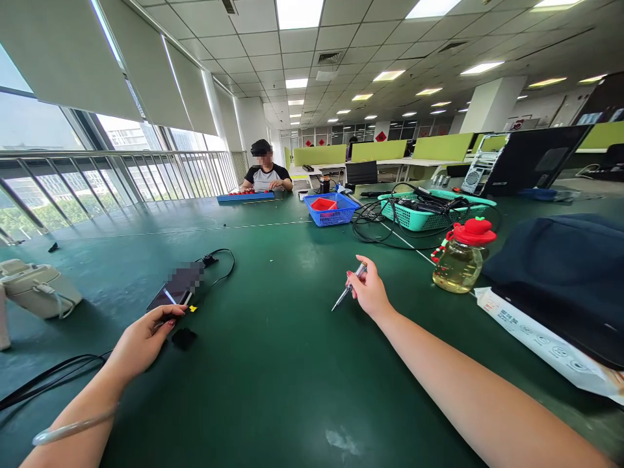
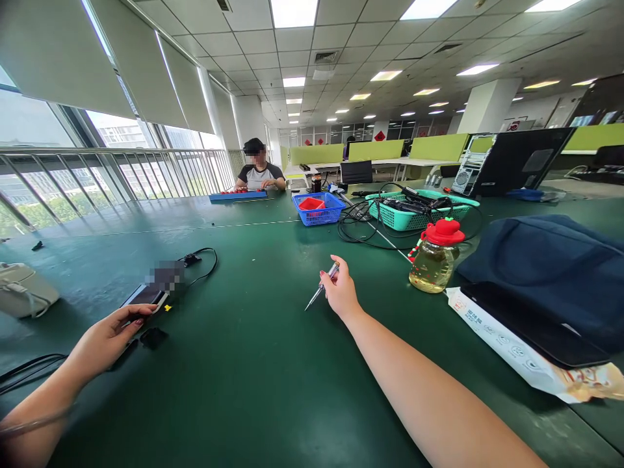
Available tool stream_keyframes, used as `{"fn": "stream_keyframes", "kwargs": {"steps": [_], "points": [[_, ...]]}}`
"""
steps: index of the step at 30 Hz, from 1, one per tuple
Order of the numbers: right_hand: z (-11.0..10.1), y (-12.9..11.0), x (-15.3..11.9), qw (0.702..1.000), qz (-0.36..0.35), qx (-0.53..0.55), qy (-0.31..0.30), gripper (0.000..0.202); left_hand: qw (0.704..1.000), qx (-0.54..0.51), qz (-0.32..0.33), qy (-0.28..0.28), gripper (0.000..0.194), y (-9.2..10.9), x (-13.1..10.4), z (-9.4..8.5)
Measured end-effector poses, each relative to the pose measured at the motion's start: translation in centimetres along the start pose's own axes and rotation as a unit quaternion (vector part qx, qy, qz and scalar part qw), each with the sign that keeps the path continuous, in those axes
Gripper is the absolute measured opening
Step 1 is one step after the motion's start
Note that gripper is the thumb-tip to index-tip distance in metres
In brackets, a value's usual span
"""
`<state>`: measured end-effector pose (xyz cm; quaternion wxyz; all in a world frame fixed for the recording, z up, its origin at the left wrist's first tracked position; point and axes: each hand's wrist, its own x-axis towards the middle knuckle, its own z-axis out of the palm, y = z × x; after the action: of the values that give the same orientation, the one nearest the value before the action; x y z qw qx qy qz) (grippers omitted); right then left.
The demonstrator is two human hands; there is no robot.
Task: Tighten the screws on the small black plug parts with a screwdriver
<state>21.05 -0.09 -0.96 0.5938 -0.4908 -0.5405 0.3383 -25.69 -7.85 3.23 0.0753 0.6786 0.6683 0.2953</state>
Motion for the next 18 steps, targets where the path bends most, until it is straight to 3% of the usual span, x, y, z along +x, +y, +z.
{"fn": "stream_keyframes", "kwargs": {"steps": [10,14,18], "points": [[-0.02,-0.01,-0.05,1.0,0.004,-0.005,-0.001,0.069,0.994,-0.09,-0.047,-0.025,0.074,0.29,-0.04,0.12],[-0.06,0.26,0.0,1.0,0.001,-0.008,-0.004,0.064,0.997,-0.07,0.006,0.018,0.069,0.68,-0.22,0.43],[-0.03,0.2,-0.03,1.0,-0.001,-0.01,-0.006,0.065,1.0,-0.006,0.026,0.004,0.065,0.24,-0.15,0.55]]}}
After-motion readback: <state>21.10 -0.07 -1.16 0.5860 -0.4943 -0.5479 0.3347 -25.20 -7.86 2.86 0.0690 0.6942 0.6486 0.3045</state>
